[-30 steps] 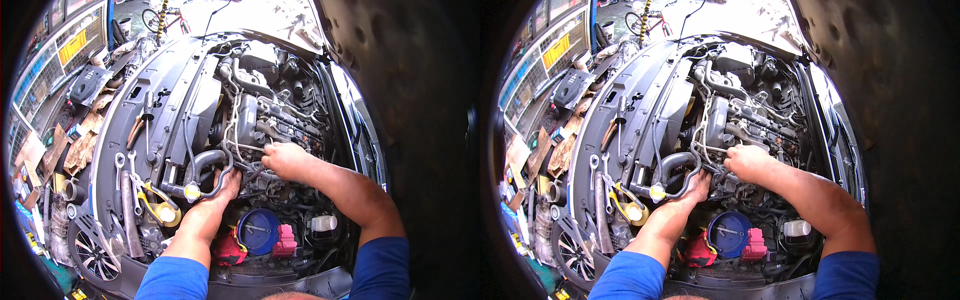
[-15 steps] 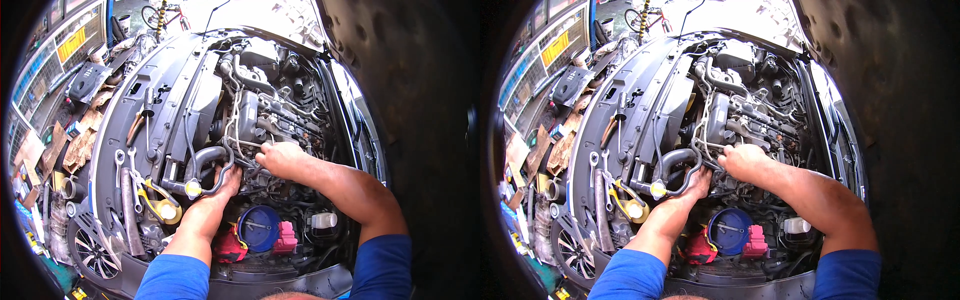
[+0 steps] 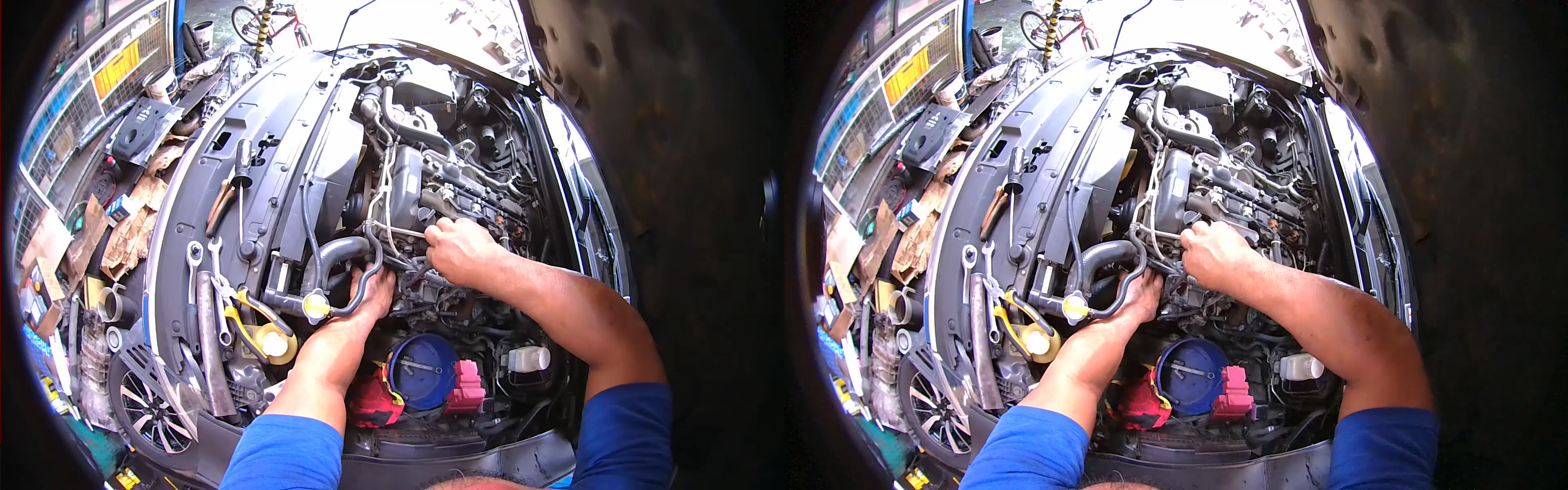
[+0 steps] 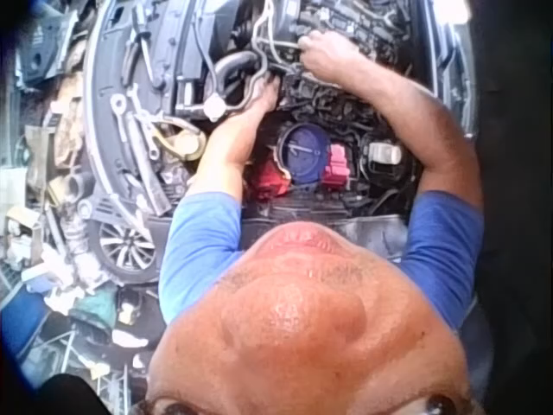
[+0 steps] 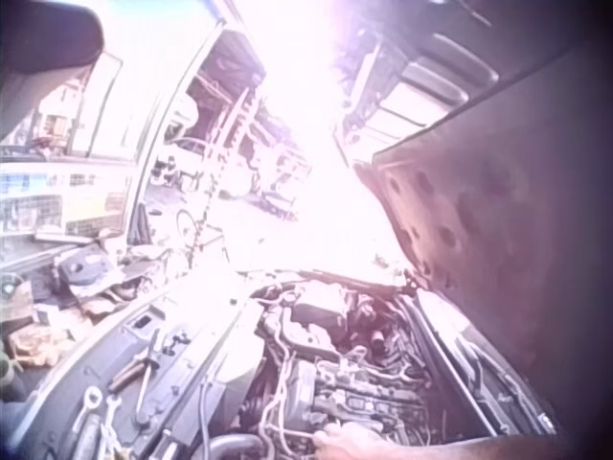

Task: Repairing an automobile engine by manipulating hoses and using tools.

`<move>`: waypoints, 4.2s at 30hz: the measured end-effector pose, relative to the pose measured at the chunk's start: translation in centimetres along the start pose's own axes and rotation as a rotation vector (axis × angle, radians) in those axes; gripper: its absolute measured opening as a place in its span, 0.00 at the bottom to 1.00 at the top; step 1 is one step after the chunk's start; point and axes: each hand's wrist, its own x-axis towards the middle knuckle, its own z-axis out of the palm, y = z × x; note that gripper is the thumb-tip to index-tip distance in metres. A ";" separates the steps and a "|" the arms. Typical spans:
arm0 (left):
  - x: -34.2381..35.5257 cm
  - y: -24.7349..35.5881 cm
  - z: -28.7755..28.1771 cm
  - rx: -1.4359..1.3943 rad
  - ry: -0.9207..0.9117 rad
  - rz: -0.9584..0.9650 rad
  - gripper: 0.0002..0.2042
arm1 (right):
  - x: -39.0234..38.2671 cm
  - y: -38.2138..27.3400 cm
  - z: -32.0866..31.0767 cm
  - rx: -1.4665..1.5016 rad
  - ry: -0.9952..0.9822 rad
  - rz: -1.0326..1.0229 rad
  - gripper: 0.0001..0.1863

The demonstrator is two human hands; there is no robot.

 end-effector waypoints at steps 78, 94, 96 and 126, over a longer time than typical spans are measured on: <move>1.8 0.3 5.2 0.304 -0.022 0.086 0.25 | -0.9 0.8 0.4 0.313 -0.044 0.033 0.09; 1.1 0.1 3.1 0.069 0.026 0.028 0.22 | 0.4 1.7 0.4 0.491 -0.357 0.372 0.16; 1.3 0.2 3.3 0.090 -0.053 0.037 0.22 | -0.2 2.0 1.4 0.783 -0.113 0.299 0.16; 0.1 0.2 0.4 0.025 -0.017 0.003 0.19 | -0.9 -2.0 12.0 2.016 0.305 0.291 0.14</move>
